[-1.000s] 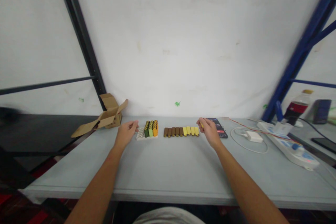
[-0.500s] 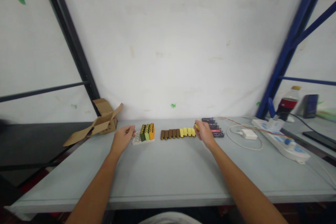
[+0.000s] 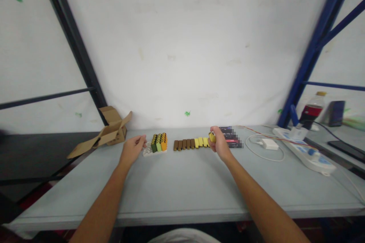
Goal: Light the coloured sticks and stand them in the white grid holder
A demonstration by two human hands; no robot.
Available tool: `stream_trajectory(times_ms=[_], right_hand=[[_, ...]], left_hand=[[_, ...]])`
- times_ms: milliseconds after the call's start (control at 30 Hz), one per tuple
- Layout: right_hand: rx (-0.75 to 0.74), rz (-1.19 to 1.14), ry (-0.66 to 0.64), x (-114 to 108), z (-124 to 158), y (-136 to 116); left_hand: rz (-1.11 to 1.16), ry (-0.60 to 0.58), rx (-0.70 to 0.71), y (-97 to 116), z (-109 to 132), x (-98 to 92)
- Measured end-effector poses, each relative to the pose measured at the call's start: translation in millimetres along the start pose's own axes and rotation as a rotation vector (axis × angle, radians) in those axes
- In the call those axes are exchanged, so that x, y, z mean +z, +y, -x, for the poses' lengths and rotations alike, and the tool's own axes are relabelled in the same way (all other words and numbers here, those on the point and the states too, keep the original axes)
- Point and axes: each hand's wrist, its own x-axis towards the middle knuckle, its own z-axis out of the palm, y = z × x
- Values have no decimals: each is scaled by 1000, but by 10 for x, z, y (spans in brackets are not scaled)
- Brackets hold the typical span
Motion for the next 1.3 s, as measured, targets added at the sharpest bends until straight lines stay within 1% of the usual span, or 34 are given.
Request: stream_trajectory(times_ms=[167, 333, 500, 600, 667, 733, 767, 800, 933, 967, 1033, 1067, 1100, 1133, 1167, 1200, 1267, 1300], right_hand=[[20, -25, 16, 64, 62, -65], [1, -36, 44, 88, 87, -79], [-17, -85, 12, 104, 75, -67], [3, -107, -49, 87, 62, -52], [24, -124, -129, 83, 64, -36], [15, -126, -216, 104, 86, -15], [-4, -119, -253, 125, 107, -4], [-26, -111, -286, 152, 135, 7], [-67, -51, -374, 288, 283, 43], [-68, -31, -389, 317, 316, 49], [-84, 14, -421, 359, 358, 54], [-98, 39, -438, 371, 364, 54], [-116, 62, -447, 375, 358, 53], [-131, 88, -440, 372, 340, 52], [-141, 117, -419, 359, 312, 53], [-148, 157, -378, 336, 274, 58], [-169, 286, -268, 260, 179, 87], [-185, 379, -212, 206, 127, 115]], left_hand=[[-17, -5, 24, 23, 15, -4], [-3, 7, 27, -3, 3, 3], [25, 18, 17, -17, -8, 6], [43, 48, 51, 50, 37, 1], [73, 74, 91, 172, 104, 24], [136, 62, 142, 370, 199, 101], [180, 31, 173, 493, 253, 167], [225, -32, 222, 626, 308, 252], [366, -280, 438, 1133, 514, 693], [396, -314, 476, 1225, 554, 790], [448, -355, 534, 1343, 595, 909], [457, -369, 552, 1366, 587, 916], [450, -379, 558, 1363, 555, 885], [434, -366, 542, 1334, 494, 815], [418, -318, 504, 1278, 405, 711], [398, -243, 449, 1193, 288, 580], [436, 95, 265, 951, 2, 282], [445, 233, 202, 802, -147, 138]])
